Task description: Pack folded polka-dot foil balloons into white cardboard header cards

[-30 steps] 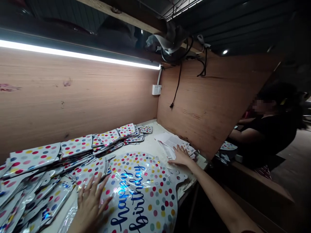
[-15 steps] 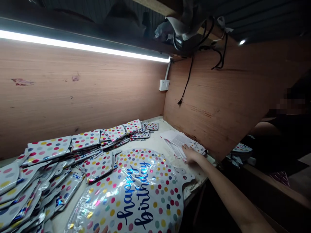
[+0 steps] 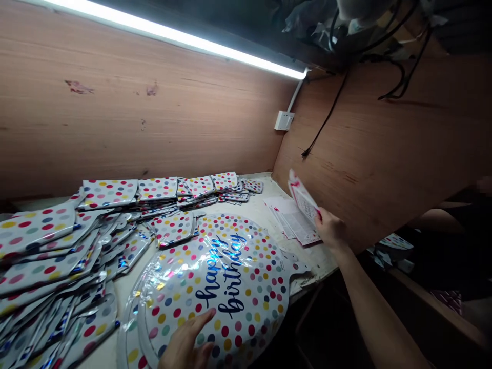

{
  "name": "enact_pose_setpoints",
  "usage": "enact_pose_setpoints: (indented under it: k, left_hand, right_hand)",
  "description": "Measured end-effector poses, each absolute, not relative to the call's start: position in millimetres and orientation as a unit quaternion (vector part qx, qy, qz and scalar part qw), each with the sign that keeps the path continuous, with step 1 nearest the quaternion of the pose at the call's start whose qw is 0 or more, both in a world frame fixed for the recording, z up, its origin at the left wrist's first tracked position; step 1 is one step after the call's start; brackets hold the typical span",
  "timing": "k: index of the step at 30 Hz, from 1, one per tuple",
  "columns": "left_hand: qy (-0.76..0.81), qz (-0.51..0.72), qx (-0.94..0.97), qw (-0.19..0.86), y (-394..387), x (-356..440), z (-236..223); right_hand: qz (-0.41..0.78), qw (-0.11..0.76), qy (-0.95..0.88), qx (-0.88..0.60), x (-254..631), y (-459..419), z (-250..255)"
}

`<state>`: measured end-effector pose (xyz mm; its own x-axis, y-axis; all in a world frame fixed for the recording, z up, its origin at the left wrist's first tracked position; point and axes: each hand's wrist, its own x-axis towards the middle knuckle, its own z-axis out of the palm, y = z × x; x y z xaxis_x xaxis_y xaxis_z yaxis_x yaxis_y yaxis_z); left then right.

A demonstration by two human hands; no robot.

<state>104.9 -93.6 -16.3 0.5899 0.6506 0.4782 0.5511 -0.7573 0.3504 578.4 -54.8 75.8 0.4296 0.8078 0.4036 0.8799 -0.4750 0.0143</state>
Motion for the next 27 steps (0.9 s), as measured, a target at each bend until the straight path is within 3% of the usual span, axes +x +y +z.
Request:
enact_pose_setpoints:
  k: [2, 5, 11, 14, 20, 23, 27]
  left_hand:
    - [0.349, 0.324, 0.873, 0.101, -97.3, 135.6, -1.2]
    - [0.342, 0.352, 0.865, 0.102, -104.1, 185.6, 12.0]
    - [0.414, 0.457, 0.766, 0.182, -108.8, 203.2, -21.1]
    - [0.404, 0.503, 0.73, 0.226, -99.3, 164.3, -30.6]
    - [0.373, 0.417, 0.693, 0.455, -67.8, 84.9, 3.6]
    - [0.408, 0.401, 0.674, 0.468, -56.3, 70.7, 14.1]
    - [0.481, 0.466, 0.593, 0.447, -53.9, 74.5, 12.7]
  right_hand:
    - [-0.226, 0.17, -0.491, -0.824, 537.2, -74.1, 84.6]
    - [-0.259, 0.344, -0.498, -0.753, 444.3, -106.2, 76.1]
    - [0.046, 0.471, -0.611, -0.635, 288.3, -154.6, 10.8]
    - [0.173, 0.488, -0.673, -0.529, 290.7, -151.3, -0.4]
    - [0.252, 0.589, -0.519, -0.565, 359.2, -83.7, 17.4]
    - [0.346, 0.603, -0.523, -0.493, 368.1, -67.0, 10.5]
    - [0.354, 0.596, -0.53, -0.488, 352.6, -79.2, -12.7]
